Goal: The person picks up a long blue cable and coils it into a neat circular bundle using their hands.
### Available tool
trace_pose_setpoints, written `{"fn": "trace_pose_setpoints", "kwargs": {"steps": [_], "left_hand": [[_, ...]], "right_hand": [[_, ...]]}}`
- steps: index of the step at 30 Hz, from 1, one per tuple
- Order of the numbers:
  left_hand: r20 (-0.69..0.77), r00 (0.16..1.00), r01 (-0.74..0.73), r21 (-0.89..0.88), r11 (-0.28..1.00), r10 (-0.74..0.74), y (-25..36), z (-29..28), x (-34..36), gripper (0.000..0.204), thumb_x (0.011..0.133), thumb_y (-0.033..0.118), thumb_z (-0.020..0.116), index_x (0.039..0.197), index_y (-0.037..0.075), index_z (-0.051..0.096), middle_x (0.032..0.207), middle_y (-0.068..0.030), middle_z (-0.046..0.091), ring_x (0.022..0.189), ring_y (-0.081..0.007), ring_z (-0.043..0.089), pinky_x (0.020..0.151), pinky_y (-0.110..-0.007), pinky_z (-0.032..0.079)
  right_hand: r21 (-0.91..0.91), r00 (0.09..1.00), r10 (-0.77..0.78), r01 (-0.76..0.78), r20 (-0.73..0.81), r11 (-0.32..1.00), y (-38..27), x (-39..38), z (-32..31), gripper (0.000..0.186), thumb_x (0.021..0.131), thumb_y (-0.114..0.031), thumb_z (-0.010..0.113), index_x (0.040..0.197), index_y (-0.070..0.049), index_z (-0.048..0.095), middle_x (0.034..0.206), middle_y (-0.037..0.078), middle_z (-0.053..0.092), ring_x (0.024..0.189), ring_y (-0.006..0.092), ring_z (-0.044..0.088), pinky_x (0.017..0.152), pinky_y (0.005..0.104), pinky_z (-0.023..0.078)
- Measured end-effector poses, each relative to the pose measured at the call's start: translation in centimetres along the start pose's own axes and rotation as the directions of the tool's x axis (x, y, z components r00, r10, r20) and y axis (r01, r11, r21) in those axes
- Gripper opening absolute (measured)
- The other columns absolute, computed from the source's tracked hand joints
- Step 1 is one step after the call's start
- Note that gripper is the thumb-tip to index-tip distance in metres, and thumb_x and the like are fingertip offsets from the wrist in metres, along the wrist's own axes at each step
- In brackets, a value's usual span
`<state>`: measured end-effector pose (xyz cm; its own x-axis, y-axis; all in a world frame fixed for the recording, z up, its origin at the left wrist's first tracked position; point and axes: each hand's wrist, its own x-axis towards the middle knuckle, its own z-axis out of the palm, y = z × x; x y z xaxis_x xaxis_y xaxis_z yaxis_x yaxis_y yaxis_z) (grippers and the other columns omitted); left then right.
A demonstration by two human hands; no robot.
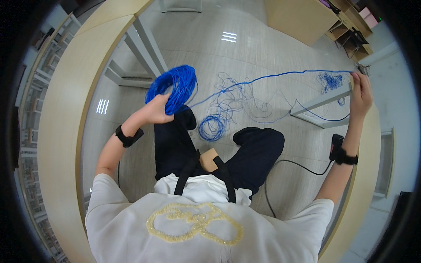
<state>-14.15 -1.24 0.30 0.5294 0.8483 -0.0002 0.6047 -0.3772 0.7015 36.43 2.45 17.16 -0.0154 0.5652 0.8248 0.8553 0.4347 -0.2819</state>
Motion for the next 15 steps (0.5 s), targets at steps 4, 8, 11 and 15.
{"fn": "trace_pose_setpoints", "kwargs": {"steps": [4, 8, 11, 15], "left_hand": [[0.175, 0.965, -0.153, -0.216, 0.964, 0.193, 3.8, -1.8, -2.0, 0.032, 0.056, 0.010, 0.060, 0.081, -0.004, 0.048, 0.062, -0.0164, 0.050, 0.053, -0.0265, 0.047, 0.053, -0.031, 0.040], [0.317, 0.887, -0.186, -0.420, 0.888, 0.336, 5.2, -1.5, -3.3, 0.029, 0.056, 0.008, 0.064, 0.077, -0.002, 0.047, 0.059, -0.0089, 0.048, 0.051, -0.0167, 0.044, 0.051, -0.028, 0.038], [0.368, 0.860, -0.136, -0.504, 0.853, 0.355, 6.2, -1.5, -3.7, 0.030, 0.057, 0.009, 0.064, 0.079, -0.003, 0.048, 0.061, -0.0073, 0.051, 0.052, -0.0153, 0.046, 0.051, -0.028, 0.039], [0.346, 0.860, -0.001, -0.736, 0.677, 0.376, 6.8, -1.9, -3.7, 0.034, 0.055, 0.008, 0.066, 0.082, -0.003, 0.050, 0.060, -0.0055, 0.054, 0.049, -0.0126, 0.049, 0.049, -0.025, 0.040]], "right_hand": [[0.014, 0.962, 0.012, -0.016, 0.273, 1.000, 3.8, 1.1, 4.0, 0.019, 0.086, -0.015, 0.050, 0.090, 0.002, 0.058, 0.079, 0.004, 0.058, 0.075, 0.0108, 0.053, 0.071, 0.0206, 0.040], [0.123, 0.941, 0.048, -0.095, 0.336, 0.988, 5.9, -0.1, 7.2, 0.020, 0.086, -0.017, 0.051, 0.090, 0.001, 0.059, 0.080, 0.004, 0.060, 0.075, 0.0100, 0.053, 0.070, 0.0203, 0.040], [0.172, 0.949, 0.153, -0.206, 0.277, 0.963, 6.5, -1.4, 9.3, 0.022, 0.085, -0.020, 0.051, 0.089, 0.000, 0.060, 0.078, 0.004, 0.060, 0.074, 0.0098, 0.053, 0.069, 0.0200, 0.040], [0.175, 0.897, 0.265, -0.342, 0.353, 0.923, 9.4, -5.6, 13.5, 0.025, 0.085, -0.023, 0.052, 0.088, -0.001, 0.062, 0.075, 0.003, 0.061, 0.073, 0.0079, 0.052, 0.068, 0.0199, 0.040]]}}
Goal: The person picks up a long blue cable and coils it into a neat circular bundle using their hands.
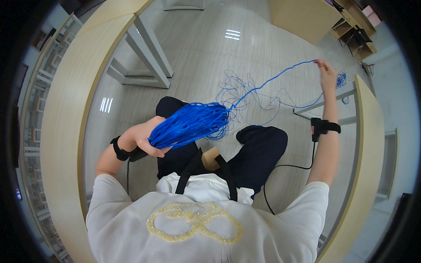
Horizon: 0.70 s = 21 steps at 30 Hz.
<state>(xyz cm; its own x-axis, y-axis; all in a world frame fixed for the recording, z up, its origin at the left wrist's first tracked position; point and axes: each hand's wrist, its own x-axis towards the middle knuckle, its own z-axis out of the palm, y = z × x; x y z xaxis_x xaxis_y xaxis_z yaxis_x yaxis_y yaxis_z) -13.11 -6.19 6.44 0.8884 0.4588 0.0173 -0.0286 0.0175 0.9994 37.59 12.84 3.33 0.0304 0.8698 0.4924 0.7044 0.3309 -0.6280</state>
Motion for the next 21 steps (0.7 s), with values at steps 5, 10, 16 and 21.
{"fn": "trace_pose_setpoints", "kwargs": {"steps": [5, 10, 16, 21], "left_hand": [[-0.191, 0.977, -0.166, -0.377, 0.911, 0.099, 0.3, 1.3, 0.2, 0.041, 0.052, 0.006, 0.066, 0.086, -0.006, 0.047, 0.052, -0.0053, 0.049, 0.043, -0.0120, 0.045, 0.043, -0.023, 0.036], [-0.263, 0.877, -0.478, -0.561, 0.676, 0.402, -0.2, 1.2, 2.7, 0.043, 0.060, 0.004, 0.062, 0.095, -0.003, 0.037, 0.049, -0.0062, 0.045, 0.036, -0.0159, 0.044, 0.038, -0.027, 0.038], [-0.611, 0.681, -0.628, -0.204, 0.751, 0.404, 1.1, 1.2, 4.9, 0.042, 0.057, 0.008, 0.060, 0.091, 0.002, 0.035, 0.048, -0.0046, 0.043, 0.035, -0.0160, 0.044, 0.039, -0.027, 0.040], [-0.746, 0.471, -0.625, 0.096, 0.775, 0.471, -0.3, -0.4, 6.4, 0.039, 0.064, 0.002, 0.062, 0.096, -0.001, 0.039, 0.059, -0.0102, 0.050, 0.047, -0.0174, 0.051, 0.048, -0.028, 0.044]], "right_hand": [[0.125, 0.973, 0.177, -0.196, 0.151, 0.973, 0.6, -5.2, 6.8, 0.023, 0.084, -0.021, 0.051, 0.085, -0.001, 0.063, 0.077, 0.004, 0.062, 0.075, 0.0082, 0.053, 0.071, 0.0222, 0.040], [0.226, 0.895, 0.305, -0.387, 0.324, 0.894, -1.7, -12.7, 16.2, 0.023, 0.083, -0.021, 0.052, 0.084, -0.001, 0.063, 0.080, 0.007, 0.063, 0.078, 0.0129, 0.057, 0.072, 0.0256, 0.042], [0.117, 0.845, 0.251, -0.342, 0.472, 0.932, -13.0, -18.9, 20.9, 0.021, 0.084, -0.017, 0.046, 0.092, -0.003, 0.060, 0.087, 0.020, 0.059, 0.078, 0.0309, 0.058, 0.067, 0.0334, 0.044], [0.112, 0.839, 0.036, -0.115, 0.543, 0.987, -20.7, -20.4, 19.2, 0.034, 0.075, -0.001, 0.046, 0.108, 0.000, 0.050, 0.085, 0.023, 0.057, 0.078, 0.0361, 0.055, 0.064, 0.0388, 0.044]]}}
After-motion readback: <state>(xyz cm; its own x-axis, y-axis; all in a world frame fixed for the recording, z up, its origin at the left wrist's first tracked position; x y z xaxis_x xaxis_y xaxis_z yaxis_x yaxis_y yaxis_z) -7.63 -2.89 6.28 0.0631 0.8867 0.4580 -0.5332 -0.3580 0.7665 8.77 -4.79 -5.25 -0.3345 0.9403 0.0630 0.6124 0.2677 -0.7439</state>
